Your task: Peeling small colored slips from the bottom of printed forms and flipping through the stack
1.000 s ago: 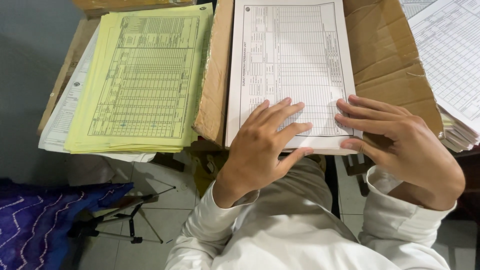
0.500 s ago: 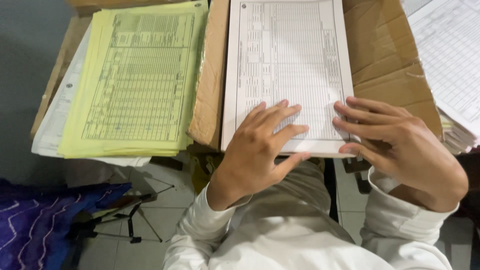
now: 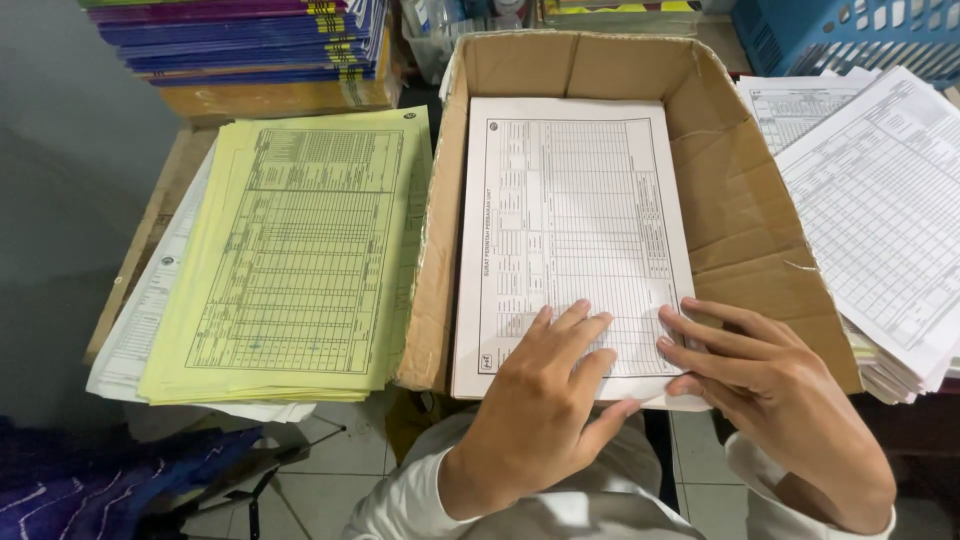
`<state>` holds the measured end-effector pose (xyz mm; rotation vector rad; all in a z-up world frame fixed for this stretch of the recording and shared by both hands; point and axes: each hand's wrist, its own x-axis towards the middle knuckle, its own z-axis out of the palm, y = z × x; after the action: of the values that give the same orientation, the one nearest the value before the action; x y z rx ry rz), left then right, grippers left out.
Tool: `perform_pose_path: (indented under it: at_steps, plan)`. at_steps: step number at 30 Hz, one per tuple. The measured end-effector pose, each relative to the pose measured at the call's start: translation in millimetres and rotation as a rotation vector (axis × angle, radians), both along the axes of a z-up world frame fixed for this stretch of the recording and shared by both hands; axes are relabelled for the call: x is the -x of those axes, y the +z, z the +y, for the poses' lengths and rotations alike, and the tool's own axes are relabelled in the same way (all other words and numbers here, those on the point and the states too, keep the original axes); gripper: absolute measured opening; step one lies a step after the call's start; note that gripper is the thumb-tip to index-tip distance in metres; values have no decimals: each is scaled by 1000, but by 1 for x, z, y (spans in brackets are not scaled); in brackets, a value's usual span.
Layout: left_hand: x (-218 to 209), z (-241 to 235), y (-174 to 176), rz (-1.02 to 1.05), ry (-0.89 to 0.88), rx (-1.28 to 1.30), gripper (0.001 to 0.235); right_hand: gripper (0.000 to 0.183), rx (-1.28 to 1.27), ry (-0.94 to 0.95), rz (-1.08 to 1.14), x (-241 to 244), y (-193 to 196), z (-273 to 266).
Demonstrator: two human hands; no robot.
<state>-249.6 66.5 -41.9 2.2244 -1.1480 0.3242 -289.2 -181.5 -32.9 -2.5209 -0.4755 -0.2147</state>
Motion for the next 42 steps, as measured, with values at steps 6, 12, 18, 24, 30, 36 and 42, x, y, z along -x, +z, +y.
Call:
perform_pose_path:
  at_steps: [6,12,18,24,30,36,42]
  plan:
    - [1,0,-13,-11,-41,84,33,32,-30,16,-90,1,1,2]
    - [4,4,-22,86,-96,105,30,29,-9,75,-102,6,6,6]
    - [1,3,-16,143,-81,269,16,22,-3,44,-198,10,9,11]
    - [0,0,-19,195,-42,386,10,40,-63,40,-262,19,10,11]
    - [0,1,-16,190,-65,436,5,16,-124,14,-332,21,5,12]
    - [0,0,-20,179,-61,470,8,35,-217,-125,-416,28,-5,16]
    - [1,-2,-21,150,-33,489,11,23,-256,-207,-456,33,-7,17]
